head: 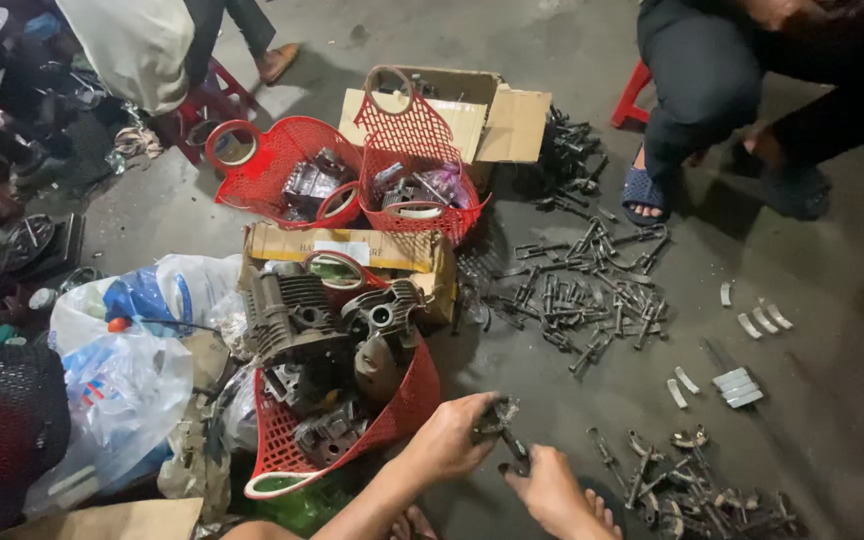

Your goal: Sorting and inspecting various motorcycle engine components including bolts, rods, and cylinder heads on a workshop floor.

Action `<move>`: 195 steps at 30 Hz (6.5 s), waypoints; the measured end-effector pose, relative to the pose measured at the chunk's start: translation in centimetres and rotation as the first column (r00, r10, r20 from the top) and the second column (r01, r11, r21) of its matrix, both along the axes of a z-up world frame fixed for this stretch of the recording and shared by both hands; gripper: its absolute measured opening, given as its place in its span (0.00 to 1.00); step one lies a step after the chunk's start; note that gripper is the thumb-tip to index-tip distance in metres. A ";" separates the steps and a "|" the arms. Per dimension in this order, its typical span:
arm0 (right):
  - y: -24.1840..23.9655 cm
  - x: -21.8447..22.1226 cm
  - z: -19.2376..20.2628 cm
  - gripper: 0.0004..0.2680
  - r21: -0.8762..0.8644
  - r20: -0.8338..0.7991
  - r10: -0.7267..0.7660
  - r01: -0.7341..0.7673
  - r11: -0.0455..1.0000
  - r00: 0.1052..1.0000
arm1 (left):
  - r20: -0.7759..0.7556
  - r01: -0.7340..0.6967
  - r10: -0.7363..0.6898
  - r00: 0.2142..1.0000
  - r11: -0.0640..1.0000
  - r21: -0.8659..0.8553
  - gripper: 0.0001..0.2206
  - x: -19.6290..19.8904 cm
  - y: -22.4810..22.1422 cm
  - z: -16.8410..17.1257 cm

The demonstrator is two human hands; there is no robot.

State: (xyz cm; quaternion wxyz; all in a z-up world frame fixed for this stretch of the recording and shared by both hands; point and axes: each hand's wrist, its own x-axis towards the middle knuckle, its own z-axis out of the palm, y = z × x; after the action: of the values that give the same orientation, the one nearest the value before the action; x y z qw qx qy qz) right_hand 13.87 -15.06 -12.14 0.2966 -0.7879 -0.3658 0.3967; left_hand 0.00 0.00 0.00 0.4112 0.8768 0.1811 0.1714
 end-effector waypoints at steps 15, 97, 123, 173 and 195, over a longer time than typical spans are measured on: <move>-0.2 0.3 8.6 0.11 -0.276 -0.435 -0.061 -0.068 0.959 0.898 | 0.007 0.157 -0.159 0.987 0.969 -0.190 0.26 -0.5 1.3 0.3; 1.5 5.7 9.6 0.10 0.654 0.552 0.006 -0.437 0.617 0.834 | -0.341 -0.334 -0.068 0.937 0.102 -0.937 0.12 0.7 -0.7 -1.7; 1.3 0.2 4.5 0.09 0.469 0.058 -0.519 0.436 0.768 0.852 | -0.182 -0.371 0.326 0.928 0.863 -0.343 0.21 2.0 -0.5 -0.4; 2.6 3.1 7.3 0.18 -0.167 -0.811 -0.526 0.760 0.629 0.257 | -0.052 -0.459 0.528 0.848 0.682 -0.569 0.26 0.7 0.5 -5.8; 2.3 3.8 11.9 0.13 0.664 0.368 -0.141 -0.154 0.732 0.919 | -0.288 -0.305 0.268 0.919 0.021 -0.952 0.23 0.1 -0.5 -5.6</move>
State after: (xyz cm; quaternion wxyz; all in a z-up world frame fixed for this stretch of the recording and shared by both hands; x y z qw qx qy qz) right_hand 17.69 -12.74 -0.25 0.4829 -0.6859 -0.5400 0.0694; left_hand 0.07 -0.48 -5.58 0.8446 0.3169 0.4256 0.0718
